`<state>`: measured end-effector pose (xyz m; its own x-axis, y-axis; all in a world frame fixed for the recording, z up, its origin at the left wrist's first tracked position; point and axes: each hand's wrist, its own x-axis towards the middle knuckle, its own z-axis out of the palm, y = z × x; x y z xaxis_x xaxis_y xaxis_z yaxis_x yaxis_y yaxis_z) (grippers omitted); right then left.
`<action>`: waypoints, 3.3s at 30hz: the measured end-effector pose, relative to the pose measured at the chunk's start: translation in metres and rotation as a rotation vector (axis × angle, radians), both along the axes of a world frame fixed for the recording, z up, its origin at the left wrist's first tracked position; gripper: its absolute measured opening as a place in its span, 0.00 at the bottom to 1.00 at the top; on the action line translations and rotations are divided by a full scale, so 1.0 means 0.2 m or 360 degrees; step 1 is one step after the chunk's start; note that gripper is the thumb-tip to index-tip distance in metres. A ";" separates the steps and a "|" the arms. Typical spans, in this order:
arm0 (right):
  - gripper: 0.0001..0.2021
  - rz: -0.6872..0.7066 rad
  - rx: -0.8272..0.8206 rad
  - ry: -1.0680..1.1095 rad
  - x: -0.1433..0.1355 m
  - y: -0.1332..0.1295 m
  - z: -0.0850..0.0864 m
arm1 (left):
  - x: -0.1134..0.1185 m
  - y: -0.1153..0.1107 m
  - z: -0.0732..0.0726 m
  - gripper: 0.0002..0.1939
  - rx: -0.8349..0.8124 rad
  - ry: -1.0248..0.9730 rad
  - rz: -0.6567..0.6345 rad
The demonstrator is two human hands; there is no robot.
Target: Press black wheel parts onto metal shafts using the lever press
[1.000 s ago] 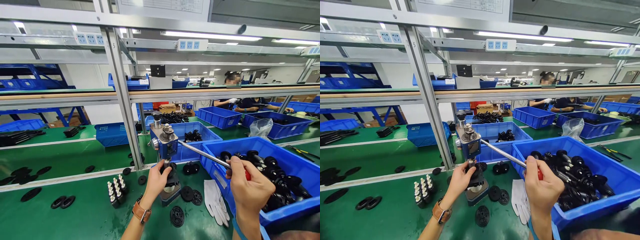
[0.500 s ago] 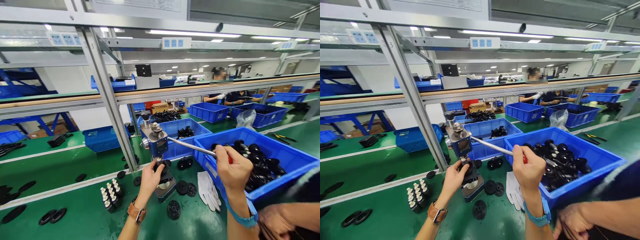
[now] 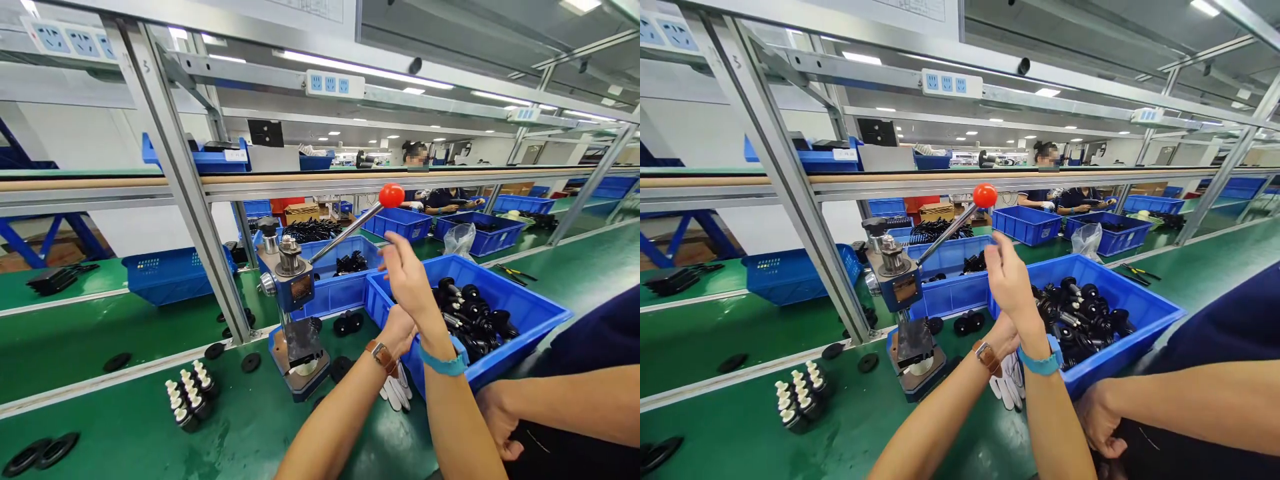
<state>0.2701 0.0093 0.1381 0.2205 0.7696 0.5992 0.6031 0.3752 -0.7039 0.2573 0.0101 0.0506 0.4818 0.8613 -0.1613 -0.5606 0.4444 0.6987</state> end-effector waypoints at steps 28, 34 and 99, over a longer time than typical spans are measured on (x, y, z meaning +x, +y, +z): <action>0.16 0.0355 -0.0614 0.0402 -0.03 0.10 -1.22 | -0.61 0.06 -0.70 0.19 0.0671 0.1801 0.0454; 0.23 0.0266 -0.0480 0.0632 -0.02 0.11 -1.25 | -0.61 0.08 -0.66 0.11 0.0798 0.1756 0.0556; 0.16 -0.0333 0.0558 -0.0049 -0.14 -0.07 0.48 | -0.26 -0.02 -0.09 0.14 0.0342 0.0404 0.0206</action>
<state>0.2421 -0.0051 0.2336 0.3286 0.4577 0.8262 0.7108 0.4562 -0.5354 0.2062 0.0059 0.0320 0.3345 0.9398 -0.0703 -0.3994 0.2089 0.8927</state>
